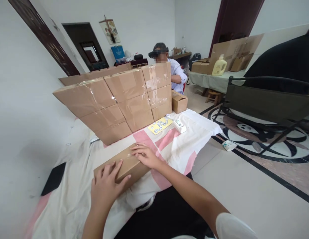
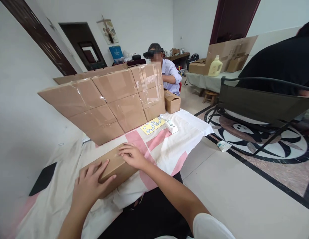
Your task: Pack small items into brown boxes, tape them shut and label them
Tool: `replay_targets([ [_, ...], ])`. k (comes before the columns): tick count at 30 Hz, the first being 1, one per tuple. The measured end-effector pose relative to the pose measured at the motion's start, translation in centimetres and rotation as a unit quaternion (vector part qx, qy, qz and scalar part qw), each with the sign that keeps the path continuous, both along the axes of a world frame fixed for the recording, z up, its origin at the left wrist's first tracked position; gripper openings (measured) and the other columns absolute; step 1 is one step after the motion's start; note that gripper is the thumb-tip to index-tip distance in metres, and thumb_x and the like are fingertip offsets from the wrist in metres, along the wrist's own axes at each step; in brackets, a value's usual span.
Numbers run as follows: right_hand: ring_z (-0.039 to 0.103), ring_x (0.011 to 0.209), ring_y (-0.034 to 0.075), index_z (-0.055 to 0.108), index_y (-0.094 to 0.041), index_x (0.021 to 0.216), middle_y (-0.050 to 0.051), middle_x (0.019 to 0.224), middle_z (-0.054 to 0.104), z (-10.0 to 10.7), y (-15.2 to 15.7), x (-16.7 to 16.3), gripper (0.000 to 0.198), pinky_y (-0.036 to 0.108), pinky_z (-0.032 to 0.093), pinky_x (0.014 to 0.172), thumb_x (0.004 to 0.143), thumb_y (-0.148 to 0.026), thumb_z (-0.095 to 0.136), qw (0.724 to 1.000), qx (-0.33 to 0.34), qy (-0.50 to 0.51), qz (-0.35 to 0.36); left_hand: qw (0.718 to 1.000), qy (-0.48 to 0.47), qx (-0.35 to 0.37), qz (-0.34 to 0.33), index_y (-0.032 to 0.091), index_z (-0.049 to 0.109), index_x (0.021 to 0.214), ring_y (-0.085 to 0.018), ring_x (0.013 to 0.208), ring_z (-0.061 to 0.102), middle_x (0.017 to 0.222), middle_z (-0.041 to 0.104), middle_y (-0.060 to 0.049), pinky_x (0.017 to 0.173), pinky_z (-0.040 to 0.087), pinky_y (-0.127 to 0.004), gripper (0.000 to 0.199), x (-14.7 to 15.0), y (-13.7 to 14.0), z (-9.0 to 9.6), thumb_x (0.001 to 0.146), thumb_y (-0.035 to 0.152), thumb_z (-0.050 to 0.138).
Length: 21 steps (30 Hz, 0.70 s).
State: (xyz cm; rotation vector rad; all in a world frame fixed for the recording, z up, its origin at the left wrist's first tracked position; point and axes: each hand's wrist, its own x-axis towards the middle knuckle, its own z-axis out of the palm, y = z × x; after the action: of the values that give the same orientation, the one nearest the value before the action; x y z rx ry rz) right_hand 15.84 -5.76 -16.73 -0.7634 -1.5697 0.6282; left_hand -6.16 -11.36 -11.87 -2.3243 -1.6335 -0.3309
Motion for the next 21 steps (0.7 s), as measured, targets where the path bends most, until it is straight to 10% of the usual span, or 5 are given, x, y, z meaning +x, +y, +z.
replay_targets([
  [4, 0.07, 0.109, 0.02, 0.076, -0.021, 0.1, 0.006, 0.112, 0.077, -0.5, 0.3, 5.6, 0.027, 0.035, 0.054, 0.098, 0.09, -0.022, 0.051, 0.992, -0.063, -0.03, -0.101, 0.999, 0.038, 0.023, 0.006, 0.034, 0.059, 0.14, -0.034, 0.114, 0.053, 0.13, 0.063, -0.009, 0.085, 0.045, -0.045, 0.057, -0.3, 0.5, 0.2, 0.089, 0.058, 0.061],
  [11, 0.068, 0.097, 0.024, 0.073, -0.016, 0.09, 0.01, 0.099, 0.076, 1.8, 5.1, 22.2, 0.025, 0.036, 0.052, 0.09, 0.088, -0.026, 0.05, 0.891, -0.182, -0.134, -0.394, 0.995, 0.052, 0.079, -0.01, 0.028, 0.059, 0.142, -0.034, 0.115, 0.054, 0.128, 0.064, -0.012, 0.084, 0.043, -0.044, 0.054, 0.1, -0.6, 0.1, 0.095, 0.054, 0.052],
  [21, 0.064, 0.115, 0.03, 0.076, -0.021, 0.097, 0.01, 0.115, 0.073, 2.5, 20.6, 28.3, 0.024, 0.038, 0.048, 0.1, 0.075, -0.015, 0.072, 0.795, -0.34, -0.354, -0.358, 0.997, 0.037, 0.062, -0.034, 0.032, 0.035, 0.157, -0.04, 0.122, 0.055, 0.137, 0.06, -0.015, 0.079, 0.045, -0.047, 0.07, -0.9, -0.3, -0.9, 0.093, 0.055, 0.049],
])
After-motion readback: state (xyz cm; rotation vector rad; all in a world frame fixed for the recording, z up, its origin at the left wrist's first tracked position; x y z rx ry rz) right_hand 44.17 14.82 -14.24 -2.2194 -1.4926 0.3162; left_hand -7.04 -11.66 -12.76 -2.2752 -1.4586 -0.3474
